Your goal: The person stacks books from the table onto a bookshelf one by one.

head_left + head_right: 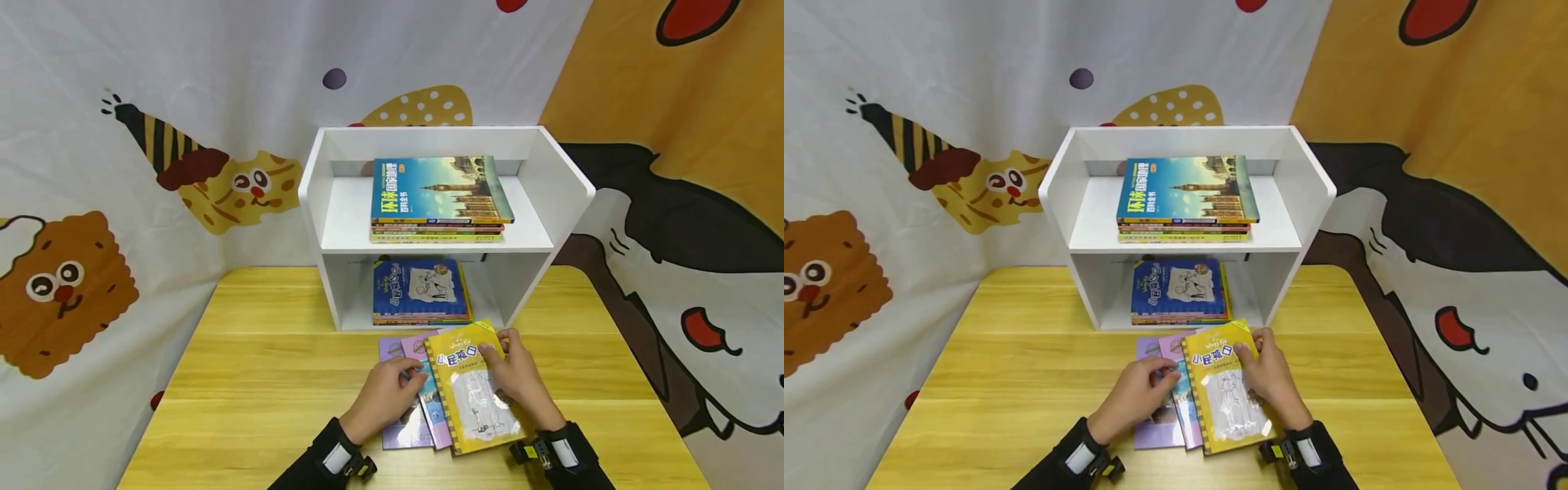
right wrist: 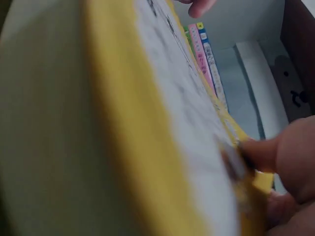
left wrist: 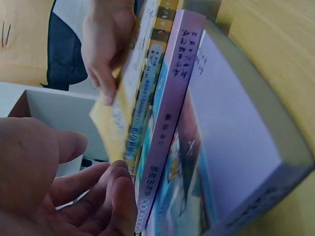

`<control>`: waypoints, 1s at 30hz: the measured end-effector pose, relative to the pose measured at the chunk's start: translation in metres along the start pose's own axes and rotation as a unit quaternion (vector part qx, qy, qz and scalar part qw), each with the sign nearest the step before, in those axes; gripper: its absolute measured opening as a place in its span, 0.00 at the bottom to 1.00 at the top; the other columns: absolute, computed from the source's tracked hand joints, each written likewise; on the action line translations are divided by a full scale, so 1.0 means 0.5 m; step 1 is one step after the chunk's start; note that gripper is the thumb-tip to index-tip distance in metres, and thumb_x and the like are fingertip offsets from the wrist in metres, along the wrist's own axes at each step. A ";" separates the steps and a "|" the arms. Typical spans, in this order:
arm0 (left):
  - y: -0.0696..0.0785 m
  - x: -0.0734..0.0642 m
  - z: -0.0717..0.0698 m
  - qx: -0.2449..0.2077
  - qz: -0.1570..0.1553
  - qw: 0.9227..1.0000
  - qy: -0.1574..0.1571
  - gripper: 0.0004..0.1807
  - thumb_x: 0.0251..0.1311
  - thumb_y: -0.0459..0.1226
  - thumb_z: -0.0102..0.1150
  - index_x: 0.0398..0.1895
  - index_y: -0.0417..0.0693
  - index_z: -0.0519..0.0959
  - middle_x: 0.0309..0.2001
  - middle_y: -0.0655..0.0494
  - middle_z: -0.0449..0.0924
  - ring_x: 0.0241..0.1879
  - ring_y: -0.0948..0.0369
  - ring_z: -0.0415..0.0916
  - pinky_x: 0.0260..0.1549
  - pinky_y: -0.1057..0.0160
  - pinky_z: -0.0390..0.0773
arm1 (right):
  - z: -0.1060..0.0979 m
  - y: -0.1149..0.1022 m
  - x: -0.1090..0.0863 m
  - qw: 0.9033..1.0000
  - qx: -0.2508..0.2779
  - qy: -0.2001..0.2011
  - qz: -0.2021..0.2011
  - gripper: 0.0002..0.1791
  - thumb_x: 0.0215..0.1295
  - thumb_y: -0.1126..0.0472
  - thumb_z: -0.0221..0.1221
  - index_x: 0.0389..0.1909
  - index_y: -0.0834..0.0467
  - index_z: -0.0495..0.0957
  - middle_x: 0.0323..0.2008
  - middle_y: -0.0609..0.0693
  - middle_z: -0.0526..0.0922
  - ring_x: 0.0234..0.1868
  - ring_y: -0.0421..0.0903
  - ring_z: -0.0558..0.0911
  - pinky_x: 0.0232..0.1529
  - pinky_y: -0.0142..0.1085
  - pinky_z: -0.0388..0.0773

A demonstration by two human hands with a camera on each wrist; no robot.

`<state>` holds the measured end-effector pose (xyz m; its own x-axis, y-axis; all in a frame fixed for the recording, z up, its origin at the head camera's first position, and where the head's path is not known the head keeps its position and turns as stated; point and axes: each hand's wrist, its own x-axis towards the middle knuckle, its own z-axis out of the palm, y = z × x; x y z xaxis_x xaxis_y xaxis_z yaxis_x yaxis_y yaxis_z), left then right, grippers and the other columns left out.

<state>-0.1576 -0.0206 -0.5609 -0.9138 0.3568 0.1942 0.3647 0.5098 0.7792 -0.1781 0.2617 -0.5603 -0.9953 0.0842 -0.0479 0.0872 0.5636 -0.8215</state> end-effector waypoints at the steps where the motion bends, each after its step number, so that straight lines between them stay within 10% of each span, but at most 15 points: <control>1: 0.000 0.002 -0.003 0.003 0.002 1.000 0.002 0.18 0.67 0.50 0.57 0.49 0.49 0.83 0.33 0.70 0.76 0.26 0.71 0.73 0.29 0.69 0.74 | -0.001 -0.006 -0.002 1.000 0.014 0.008 -0.018 0.25 0.69 0.44 0.56 0.54 0.54 0.60 0.41 0.59 0.79 0.27 0.49 0.81 0.25 0.40 0.78; 9: 0.020 0.023 -0.062 -0.031 0.000 0.999 0.037 0.20 0.72 0.51 0.48 0.58 0.54 0.78 0.32 0.66 0.77 0.26 0.67 0.73 0.25 0.66 0.75 | -0.024 -0.084 -0.021 0.987 0.097 0.015 -0.124 0.22 0.73 0.48 0.51 0.63 0.48 0.64 0.40 0.54 0.79 0.28 0.49 0.82 0.24 0.41 0.80; 14: 0.049 0.046 -0.113 -0.093 0.055 0.993 0.050 0.24 0.70 0.53 0.50 0.67 0.63 0.67 0.43 0.65 0.79 0.34 0.66 0.78 0.33 0.64 0.80 | -0.042 -0.152 -0.031 0.976 0.080 -0.017 -0.204 0.22 0.75 0.52 0.48 0.68 0.46 0.66 0.40 0.51 0.80 0.30 0.47 0.81 0.27 0.39 0.80; 23: 0.108 0.062 -0.147 0.002 0.137 0.990 -0.014 0.27 0.68 0.54 0.52 0.68 0.63 0.62 0.44 0.66 0.78 0.34 0.73 0.78 0.28 0.73 0.78 | -0.042 -0.235 -0.040 0.948 0.044 -0.097 -0.299 0.26 0.74 0.59 0.52 0.71 0.47 0.64 0.42 0.48 0.80 0.28 0.42 0.82 0.22 0.35 0.80; 30: 0.125 0.060 -0.149 0.054 0.162 0.985 0.039 0.15 0.73 0.49 0.45 0.57 0.55 0.67 0.33 0.67 0.76 0.24 0.75 0.73 0.19 0.76 0.73 | -0.039 -0.248 -0.035 0.939 0.046 -0.088 -0.330 0.26 0.72 0.60 0.55 0.70 0.47 0.66 0.43 0.46 0.82 0.30 0.41 0.83 0.25 0.35 0.81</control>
<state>-0.1758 -0.0364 -0.4621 -0.7562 0.4546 0.4707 0.6519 0.4607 0.6024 -0.1705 0.2061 -0.4465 -0.8238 -0.3995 0.4022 -0.5467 0.3721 -0.7501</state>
